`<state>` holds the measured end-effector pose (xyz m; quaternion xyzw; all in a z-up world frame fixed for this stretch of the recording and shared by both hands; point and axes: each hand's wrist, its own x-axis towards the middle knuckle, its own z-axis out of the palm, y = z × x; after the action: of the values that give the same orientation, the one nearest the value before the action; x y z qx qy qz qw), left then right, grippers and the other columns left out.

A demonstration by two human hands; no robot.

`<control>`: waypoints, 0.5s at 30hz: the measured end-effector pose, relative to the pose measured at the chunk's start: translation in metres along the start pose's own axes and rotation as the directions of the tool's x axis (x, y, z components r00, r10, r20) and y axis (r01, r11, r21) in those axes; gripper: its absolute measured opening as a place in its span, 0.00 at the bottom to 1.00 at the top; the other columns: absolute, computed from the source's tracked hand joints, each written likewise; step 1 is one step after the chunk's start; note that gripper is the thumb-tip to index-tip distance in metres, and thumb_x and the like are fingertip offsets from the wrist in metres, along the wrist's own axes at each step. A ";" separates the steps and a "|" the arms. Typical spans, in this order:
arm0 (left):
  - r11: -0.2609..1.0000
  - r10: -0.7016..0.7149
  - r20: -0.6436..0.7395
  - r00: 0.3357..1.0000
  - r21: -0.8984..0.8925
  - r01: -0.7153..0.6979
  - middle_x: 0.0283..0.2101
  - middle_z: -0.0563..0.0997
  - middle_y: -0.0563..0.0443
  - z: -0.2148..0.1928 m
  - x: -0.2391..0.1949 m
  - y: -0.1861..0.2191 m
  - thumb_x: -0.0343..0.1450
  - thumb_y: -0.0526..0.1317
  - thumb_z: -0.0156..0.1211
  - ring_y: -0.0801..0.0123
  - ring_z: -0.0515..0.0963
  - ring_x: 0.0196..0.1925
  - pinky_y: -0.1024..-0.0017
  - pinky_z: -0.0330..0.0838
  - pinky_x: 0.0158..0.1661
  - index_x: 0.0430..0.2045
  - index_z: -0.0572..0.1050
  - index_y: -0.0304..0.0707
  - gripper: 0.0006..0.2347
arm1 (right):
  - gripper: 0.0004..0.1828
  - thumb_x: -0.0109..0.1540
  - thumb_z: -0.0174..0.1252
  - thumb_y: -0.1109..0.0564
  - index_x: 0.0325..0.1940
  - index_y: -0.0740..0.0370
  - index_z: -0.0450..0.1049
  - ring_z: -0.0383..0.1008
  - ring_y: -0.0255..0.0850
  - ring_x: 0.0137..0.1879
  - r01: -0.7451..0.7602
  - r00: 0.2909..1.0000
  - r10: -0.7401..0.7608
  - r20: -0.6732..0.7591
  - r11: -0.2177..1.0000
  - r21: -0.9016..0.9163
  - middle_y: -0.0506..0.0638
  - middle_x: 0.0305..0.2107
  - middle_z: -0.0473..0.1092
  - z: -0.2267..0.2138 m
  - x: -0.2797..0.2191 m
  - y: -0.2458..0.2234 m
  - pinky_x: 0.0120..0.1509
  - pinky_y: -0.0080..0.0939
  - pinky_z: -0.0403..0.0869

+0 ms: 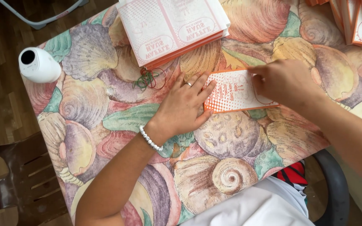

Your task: Folding and stacking paper food wrappers or bags at a manual packaging station.

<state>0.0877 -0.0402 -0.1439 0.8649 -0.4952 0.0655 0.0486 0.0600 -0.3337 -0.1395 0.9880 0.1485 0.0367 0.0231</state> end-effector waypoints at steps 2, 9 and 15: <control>0.998 0.008 -0.028 1.000 -0.066 -0.010 0.67 0.66 0.34 0.007 -0.001 -0.003 0.71 0.58 0.50 0.47 0.68 0.68 0.39 0.55 0.65 0.64 0.67 0.37 0.30 | 0.13 0.63 0.54 0.49 0.45 0.44 0.84 0.81 0.51 0.33 -0.105 0.994 0.105 -0.034 0.995 0.005 0.47 0.27 0.79 0.007 -0.009 0.025 0.35 0.49 0.79; 0.996 0.023 -0.058 0.998 -0.080 -0.028 0.66 0.66 0.34 0.002 -0.003 -0.003 0.72 0.56 0.51 0.46 0.65 0.69 0.34 0.51 0.65 0.66 0.65 0.40 0.29 | 0.14 0.61 0.60 0.49 0.48 0.52 0.83 0.80 0.51 0.46 0.159 0.970 -0.112 -0.216 0.963 0.216 0.51 0.40 0.78 -0.017 0.015 0.001 0.44 0.50 0.79; 0.989 -0.009 0.015 1.000 -0.146 0.011 0.68 0.64 0.35 0.000 -0.004 -0.005 0.74 0.58 0.48 0.47 0.63 0.71 0.32 0.48 0.66 0.67 0.65 0.42 0.29 | 0.12 0.66 0.55 0.52 0.52 0.58 0.74 0.79 0.55 0.45 0.022 0.997 -0.045 0.062 0.942 0.334 0.55 0.33 0.74 -0.013 0.032 0.000 0.46 0.54 0.78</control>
<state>0.0900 -0.0341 -0.1450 0.8620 -0.4946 0.0228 0.1085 0.0892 -0.3241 -0.1240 0.9757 0.1683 -0.0231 -0.1383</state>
